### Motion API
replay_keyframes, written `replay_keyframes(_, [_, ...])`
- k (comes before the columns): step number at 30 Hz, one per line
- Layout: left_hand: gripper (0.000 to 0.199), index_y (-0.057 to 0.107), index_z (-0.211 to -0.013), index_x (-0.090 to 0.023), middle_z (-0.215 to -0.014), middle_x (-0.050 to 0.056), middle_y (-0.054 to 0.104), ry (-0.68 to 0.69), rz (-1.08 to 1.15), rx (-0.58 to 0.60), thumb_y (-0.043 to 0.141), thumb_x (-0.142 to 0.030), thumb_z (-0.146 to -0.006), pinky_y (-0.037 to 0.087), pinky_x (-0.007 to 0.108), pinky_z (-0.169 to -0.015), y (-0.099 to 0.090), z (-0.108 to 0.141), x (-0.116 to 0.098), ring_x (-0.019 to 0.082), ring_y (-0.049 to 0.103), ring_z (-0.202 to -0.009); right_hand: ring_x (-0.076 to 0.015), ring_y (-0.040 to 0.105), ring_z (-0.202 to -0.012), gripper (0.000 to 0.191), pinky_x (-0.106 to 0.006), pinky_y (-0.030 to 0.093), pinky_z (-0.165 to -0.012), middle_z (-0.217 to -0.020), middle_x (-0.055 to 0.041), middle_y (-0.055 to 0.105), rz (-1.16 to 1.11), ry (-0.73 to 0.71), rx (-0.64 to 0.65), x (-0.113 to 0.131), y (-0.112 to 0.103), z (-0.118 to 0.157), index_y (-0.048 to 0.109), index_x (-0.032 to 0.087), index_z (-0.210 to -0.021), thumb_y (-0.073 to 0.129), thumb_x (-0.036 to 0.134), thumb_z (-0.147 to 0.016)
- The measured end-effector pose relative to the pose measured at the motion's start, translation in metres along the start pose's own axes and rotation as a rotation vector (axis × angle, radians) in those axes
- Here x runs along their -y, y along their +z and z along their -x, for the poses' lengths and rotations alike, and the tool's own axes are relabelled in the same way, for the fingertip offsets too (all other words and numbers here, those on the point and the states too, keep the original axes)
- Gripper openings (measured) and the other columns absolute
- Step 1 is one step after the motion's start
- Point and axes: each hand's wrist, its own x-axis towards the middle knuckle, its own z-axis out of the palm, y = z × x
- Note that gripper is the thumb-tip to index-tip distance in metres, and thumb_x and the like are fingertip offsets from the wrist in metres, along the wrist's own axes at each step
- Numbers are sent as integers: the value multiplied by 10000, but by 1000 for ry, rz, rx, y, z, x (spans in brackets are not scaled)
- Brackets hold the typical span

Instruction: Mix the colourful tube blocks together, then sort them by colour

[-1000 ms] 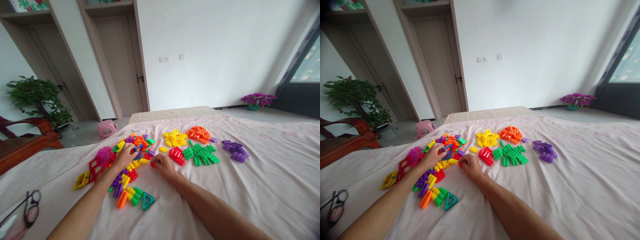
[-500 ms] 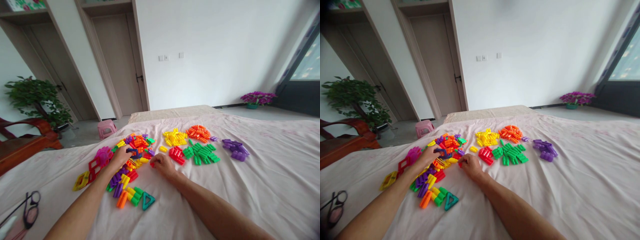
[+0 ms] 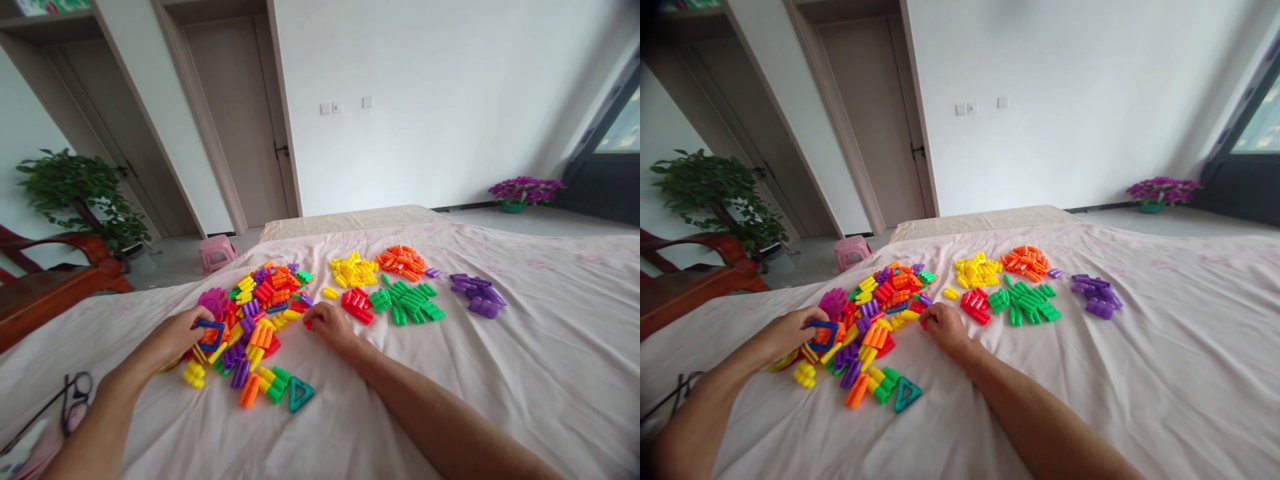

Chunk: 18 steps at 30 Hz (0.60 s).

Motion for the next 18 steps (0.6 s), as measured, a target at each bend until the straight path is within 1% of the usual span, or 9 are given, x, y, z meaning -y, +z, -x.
replay_keyframes(1, [314,706,-980,-228,-1005,25,740,18,-48,-15,565,-231,-700,507,294,-811,3,2,1,220,683,-922,-153,679,-782,342,-221,506,-716,-848,-11,742,2,-1,1,1,0,0,758,197,-824,500,9,-702])
replay_keyframes(3, [350,707,-1046,-237,-1126,58,709,56,-162,-83,569,-249,-725,485,340,-898,7,6,-8,253,654,-1029,-153,679,-782,349,-222,506,-719,-842,-9,742,1,1,5,3,-1,1,758,198,-824,495,4,-700])
replay_keyframes(5, [343,714,-1067,-251,-1185,71,676,86,-254,-187,541,-248,-771,454,368,-958,12,10,-30,265,619,-1090,-155,679,-781,350,-223,506,-717,-832,-10,742,-4,9,2,5,-2,1,757,194,-825,493,2,-701])
replay_keyframes(6, [326,717,-1067,-245,-1186,75,669,125,-262,-199,502,-254,-822,441,362,-976,16,11,-45,252,610,-1094,-156,679,-781,347,-223,505,-715,-830,-12,741,-6,13,1,6,-2,2,757,191,-825,493,3,-702])
replay_keyframes(9, [341,725,-1086,-212,-1152,99,661,251,-296,-122,445,-311,-918,423,330,-988,35,10,-88,227,590,-1086,-158,679,-779,339,-224,504,-709,-840,-20,742,-4,24,-2,7,-3,2,758,183,-824,494,6,-707])
replay_keyframes(10, [350,724,-1097,-201,-1134,110,657,270,-336,-76,434,-307,-932,420,329,-987,42,9,-101,227,582,-1084,-157,679,-778,340,-223,504,-709,-843,-20,742,-2,24,0,7,-3,3,758,182,-825,494,5,-706])
replay_keyframes(12, [334,734,-1081,-189,-1108,128,648,266,-358,-56,452,-283,-929,414,340,-984,58,3,-119,236,566,-1089,-155,680,-777,350,-223,503,-716,-844,-17,744,4,17,3,6,-3,2,760,186,-828,491,1,-700])
replay_keyframes(15, [306,752,-1027,-173,-1083,152,642,227,-380,-30,482,-257,-912,418,378,-965,75,-9,-132,263,557,-1084,-151,680,-778,365,-223,503,-733,-841,-11,748,13,-1,3,5,-3,2,762,191,-828,486,-5,-694])
replay_keyframes(18, [273,758,-986,-151,-1081,176,638,174,-385,-11,516,-230,-887,425,412,-942,81,-20,-137,297,547,-1099,-152,682,-780,365,-225,504,-742,-842,-13,751,12,-5,5,6,-3,2,765,189,-830,486,-4,-696])
